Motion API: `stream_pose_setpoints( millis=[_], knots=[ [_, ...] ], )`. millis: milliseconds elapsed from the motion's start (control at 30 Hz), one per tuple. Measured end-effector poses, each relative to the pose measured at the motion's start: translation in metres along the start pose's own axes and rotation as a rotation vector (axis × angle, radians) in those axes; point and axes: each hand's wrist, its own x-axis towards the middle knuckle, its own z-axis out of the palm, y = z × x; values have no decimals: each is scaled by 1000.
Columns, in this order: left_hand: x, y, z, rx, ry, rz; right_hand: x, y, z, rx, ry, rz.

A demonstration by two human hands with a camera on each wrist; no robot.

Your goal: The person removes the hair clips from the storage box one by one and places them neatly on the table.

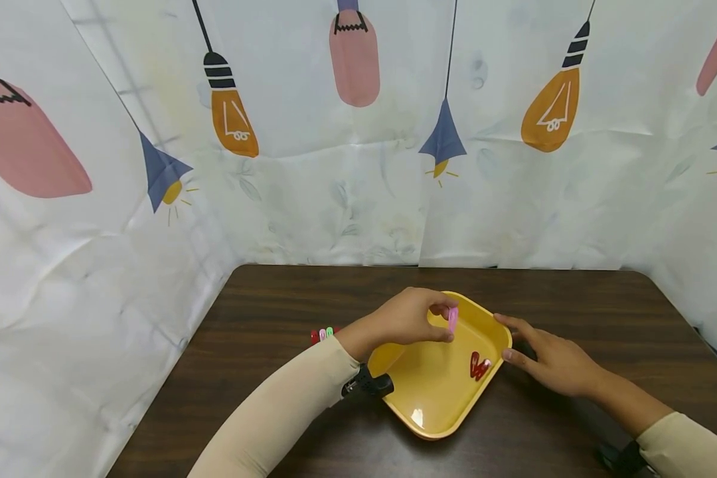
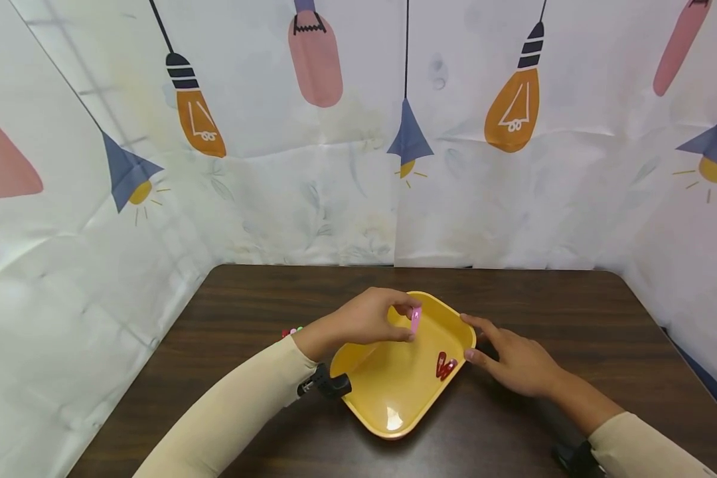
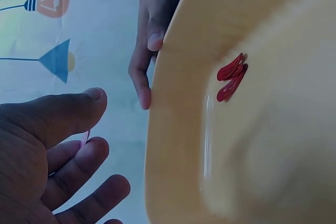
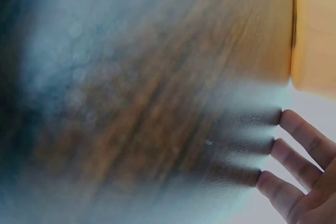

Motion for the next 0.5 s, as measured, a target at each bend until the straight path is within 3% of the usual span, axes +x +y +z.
stream_pose_setpoints(
  millis=[500],
  knots=[
    [-28, -20, -20, -45, 63, -49, 0, -2, -2, 15, 10, -16]
  ],
)
